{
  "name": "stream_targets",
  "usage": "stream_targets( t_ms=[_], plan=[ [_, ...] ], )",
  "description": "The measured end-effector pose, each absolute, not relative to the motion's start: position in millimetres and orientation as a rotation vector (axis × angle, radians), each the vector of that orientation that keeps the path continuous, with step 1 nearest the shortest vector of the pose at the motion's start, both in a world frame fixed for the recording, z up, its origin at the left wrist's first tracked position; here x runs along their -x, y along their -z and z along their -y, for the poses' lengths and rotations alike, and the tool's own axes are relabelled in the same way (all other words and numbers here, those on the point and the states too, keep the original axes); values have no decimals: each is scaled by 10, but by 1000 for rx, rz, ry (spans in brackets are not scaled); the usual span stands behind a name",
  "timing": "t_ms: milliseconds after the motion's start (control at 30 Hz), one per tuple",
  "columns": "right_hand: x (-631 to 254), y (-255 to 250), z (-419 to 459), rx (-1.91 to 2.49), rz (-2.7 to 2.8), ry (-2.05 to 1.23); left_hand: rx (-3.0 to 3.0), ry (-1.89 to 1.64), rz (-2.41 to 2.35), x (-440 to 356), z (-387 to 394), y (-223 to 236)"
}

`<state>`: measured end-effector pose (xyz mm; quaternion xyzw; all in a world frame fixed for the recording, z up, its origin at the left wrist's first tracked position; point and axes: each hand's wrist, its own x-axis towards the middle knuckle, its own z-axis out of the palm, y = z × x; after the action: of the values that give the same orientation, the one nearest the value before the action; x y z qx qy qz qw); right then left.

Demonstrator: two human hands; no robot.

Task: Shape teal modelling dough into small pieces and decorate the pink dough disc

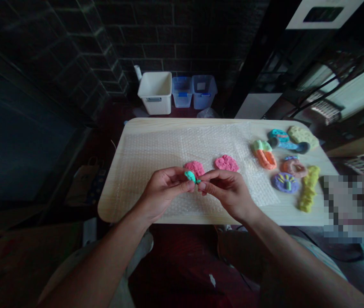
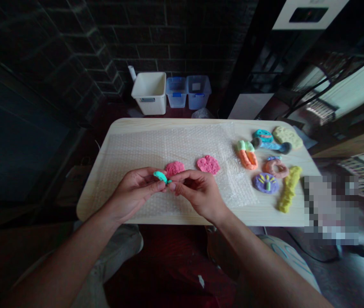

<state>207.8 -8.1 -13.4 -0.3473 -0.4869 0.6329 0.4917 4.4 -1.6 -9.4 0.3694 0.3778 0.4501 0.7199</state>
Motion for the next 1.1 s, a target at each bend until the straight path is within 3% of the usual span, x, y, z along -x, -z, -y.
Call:
stream_targets(
  t_ms=[1100],
  plan=[
    [-2044,112,139,745,1291,-1425,-688,-939,-792,-100,58,17]
  ],
)
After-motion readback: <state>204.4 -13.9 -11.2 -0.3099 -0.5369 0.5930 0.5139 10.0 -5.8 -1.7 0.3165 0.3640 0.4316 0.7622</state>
